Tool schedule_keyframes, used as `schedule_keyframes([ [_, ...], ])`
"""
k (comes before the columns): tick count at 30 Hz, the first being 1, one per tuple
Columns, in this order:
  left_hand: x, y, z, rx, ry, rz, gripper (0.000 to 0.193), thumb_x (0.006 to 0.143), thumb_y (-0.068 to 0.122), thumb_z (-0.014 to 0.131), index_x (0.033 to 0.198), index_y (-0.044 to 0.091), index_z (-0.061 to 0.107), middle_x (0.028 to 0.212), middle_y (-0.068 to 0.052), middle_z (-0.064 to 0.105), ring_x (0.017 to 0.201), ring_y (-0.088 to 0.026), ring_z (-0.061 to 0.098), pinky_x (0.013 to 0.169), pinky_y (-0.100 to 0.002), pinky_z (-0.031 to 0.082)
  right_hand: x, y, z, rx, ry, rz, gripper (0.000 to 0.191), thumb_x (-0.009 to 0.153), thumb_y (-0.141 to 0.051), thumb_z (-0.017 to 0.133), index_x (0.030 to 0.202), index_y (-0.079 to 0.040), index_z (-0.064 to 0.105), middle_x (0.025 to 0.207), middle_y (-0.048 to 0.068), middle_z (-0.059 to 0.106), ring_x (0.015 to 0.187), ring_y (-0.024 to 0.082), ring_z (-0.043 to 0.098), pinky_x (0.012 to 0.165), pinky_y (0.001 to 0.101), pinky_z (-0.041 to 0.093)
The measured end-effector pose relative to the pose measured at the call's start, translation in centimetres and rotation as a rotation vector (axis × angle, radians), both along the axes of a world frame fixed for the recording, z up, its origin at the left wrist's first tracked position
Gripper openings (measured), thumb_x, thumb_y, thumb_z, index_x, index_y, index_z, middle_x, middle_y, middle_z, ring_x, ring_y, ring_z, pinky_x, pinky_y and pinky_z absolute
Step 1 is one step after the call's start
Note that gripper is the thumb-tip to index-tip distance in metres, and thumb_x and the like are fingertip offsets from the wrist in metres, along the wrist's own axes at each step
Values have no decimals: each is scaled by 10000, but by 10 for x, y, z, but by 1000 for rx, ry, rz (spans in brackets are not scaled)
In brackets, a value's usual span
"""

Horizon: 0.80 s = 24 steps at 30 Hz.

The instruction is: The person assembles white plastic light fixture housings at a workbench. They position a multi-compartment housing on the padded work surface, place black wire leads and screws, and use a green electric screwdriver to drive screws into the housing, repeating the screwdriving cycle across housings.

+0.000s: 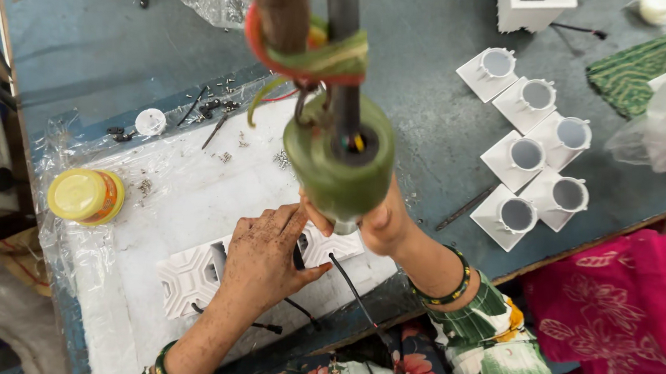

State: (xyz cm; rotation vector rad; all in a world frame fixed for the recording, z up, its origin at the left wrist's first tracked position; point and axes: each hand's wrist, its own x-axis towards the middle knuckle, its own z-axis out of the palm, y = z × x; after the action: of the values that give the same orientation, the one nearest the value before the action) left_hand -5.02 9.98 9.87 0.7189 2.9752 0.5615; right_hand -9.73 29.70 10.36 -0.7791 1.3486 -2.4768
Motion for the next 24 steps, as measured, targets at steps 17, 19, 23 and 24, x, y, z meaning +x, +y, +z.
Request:
schedule_keyframes([
  [17, -1, 2, 2, 47, -2, 4, 800, 616, 485, 890, 1245, 88, 596, 1227, -63, 631, 1050, -254, 610, 834, -457, 425, -1, -5, 12, 49, 2, -15, 979, 792, -784, 737, 1316, -3, 465, 917, 83, 637, 651, 155, 617, 568, 307, 519],
  [19, 0, 1, 4, 76, 3, 13, 840, 610, 471, 885, 1292, 85, 584, 1229, -54, 637, 1061, -253, 612, 824, -453, 425, 0, -7, 6, -106, -44, 73, 970, 766, -740, 793, 1308, 2, 481, 947, 102, 615, 644, 156, 565, 525, 307, 488],
  [23, -1, 3, 10, 41, -26, 20, 932, 619, 493, 878, 1386, 89, 535, 1196, -68, 630, 1056, -261, 610, 840, -452, 430, 3, -4, -4, -48, 17, -25, 980, 758, -824, 723, 1242, -1, 504, 884, 87, 595, 636, 148, 561, 536, 285, 474],
  [24, -3, 4, 10, 26, -37, 20, 932, 633, 510, 874, 1393, 96, 527, 1194, -68, 629, 1061, -263, 609, 842, -453, 430, 4, -3, -4, -28, 36, -50, 985, 756, -845, 706, 1226, -2, 509, 868, 84, 591, 634, 146, 560, 539, 279, 470],
])
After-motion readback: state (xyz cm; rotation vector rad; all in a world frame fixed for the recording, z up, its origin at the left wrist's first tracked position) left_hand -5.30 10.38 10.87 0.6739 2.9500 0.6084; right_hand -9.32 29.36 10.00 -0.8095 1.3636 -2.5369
